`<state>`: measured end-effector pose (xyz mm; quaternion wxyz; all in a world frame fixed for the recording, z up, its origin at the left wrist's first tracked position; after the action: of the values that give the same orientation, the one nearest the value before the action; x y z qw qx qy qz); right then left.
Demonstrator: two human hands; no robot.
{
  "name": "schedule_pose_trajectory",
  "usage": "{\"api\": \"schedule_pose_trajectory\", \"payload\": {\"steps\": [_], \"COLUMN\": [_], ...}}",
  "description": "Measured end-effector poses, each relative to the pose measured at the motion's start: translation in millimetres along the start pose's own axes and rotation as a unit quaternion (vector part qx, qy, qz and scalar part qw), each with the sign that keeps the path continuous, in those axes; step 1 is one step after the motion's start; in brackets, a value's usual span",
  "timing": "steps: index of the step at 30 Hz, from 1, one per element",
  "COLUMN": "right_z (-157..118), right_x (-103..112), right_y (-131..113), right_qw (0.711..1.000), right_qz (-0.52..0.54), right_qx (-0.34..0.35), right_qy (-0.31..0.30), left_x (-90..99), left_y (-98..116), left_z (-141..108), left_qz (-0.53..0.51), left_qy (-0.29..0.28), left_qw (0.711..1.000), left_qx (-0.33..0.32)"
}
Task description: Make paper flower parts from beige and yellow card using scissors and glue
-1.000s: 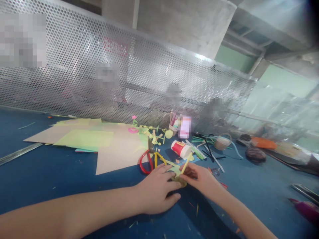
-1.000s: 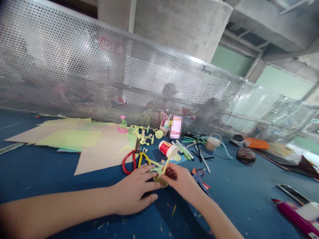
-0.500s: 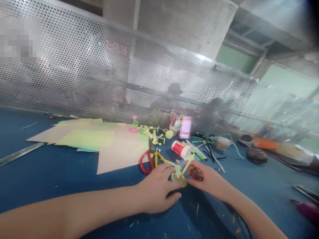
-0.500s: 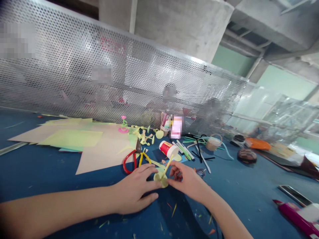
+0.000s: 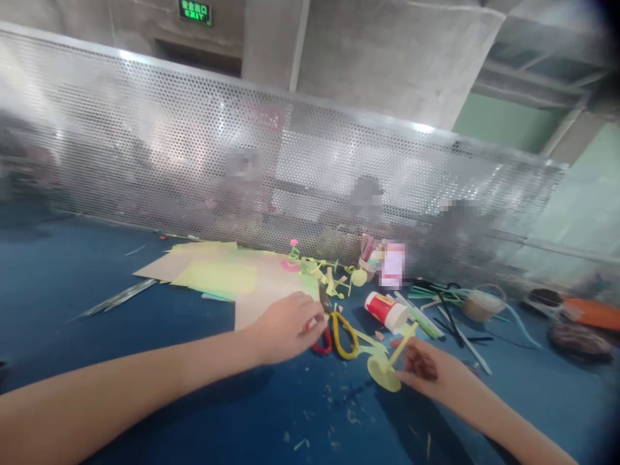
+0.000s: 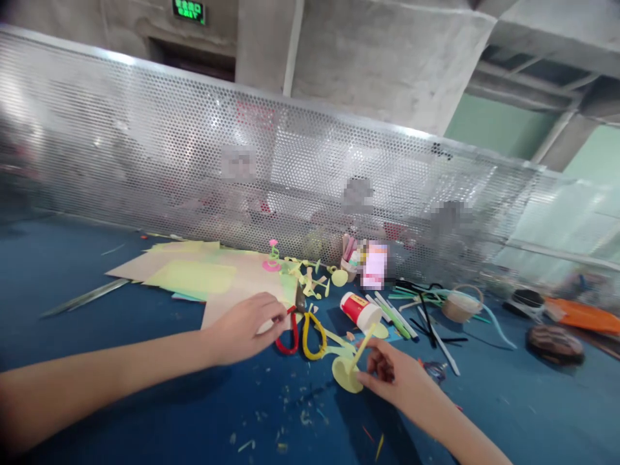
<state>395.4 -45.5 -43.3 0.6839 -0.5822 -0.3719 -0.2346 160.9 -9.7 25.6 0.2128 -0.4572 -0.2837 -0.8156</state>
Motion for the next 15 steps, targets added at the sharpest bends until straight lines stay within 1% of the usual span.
{"api": "schedule_pose_trajectory", "payload": {"steps": [1,3,6,8,9,11,13,15], "right_z": [0.3,1.2,3.7,6.0,7.1,8.7,9.4,9.4], "right_x": [-2.6,-4.0,-6.3,-9.2,-10.2,-12.0,-13.1,-13.9], "right_y": [2.2,5.3,7.1,4.7,3.0,-0.2,-2.4,-3.7], "right_qw": [1.0,1.0,1.0,1.0,0.999,0.999,0.999,0.999], "right_qz": [0.002,0.008,0.02,0.029,0.032,0.036,0.034,0.034], "right_qx": [-0.003,-0.004,-0.011,-0.008,-0.005,-0.004,-0.008,-0.011], "right_qy": [-0.006,0.003,0.006,-0.004,-0.006,-0.005,-0.001,0.004], "left_x": [6.9,19.8,42.4,50.3,51.5,49.6,44.9,40.6], "left_y": [-21.9,-70.4,-133.0,-163.6,-174.2,-187.3,-192.0,-193.1], "left_z": [2.2,5.0,3.6,-2.3,-6.2,-14.7,-21.4,-25.2], "left_qz": [0.019,0.065,0.095,0.111,0.117,0.129,0.137,0.141], "left_qy": [0.003,-0.017,-0.034,-0.06,-0.075,-0.103,-0.121,-0.128], "left_qw": [0.999,0.99,0.976,0.968,0.964,0.957,0.953,0.952], "left_qx": [0.043,0.127,0.19,0.217,0.225,0.238,0.242,0.241]}}
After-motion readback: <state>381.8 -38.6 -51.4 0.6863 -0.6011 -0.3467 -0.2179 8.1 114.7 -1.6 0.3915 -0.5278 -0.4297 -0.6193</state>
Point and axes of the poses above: each hand's wrist, its own z-axis towards the middle knuckle, its own x-axis out of the back of the hand, y = z × x, the point moved 8 cm from there along z, towards the middle knuckle, and after that the axes turned 8 degrees about x, right-handed, at the moved point
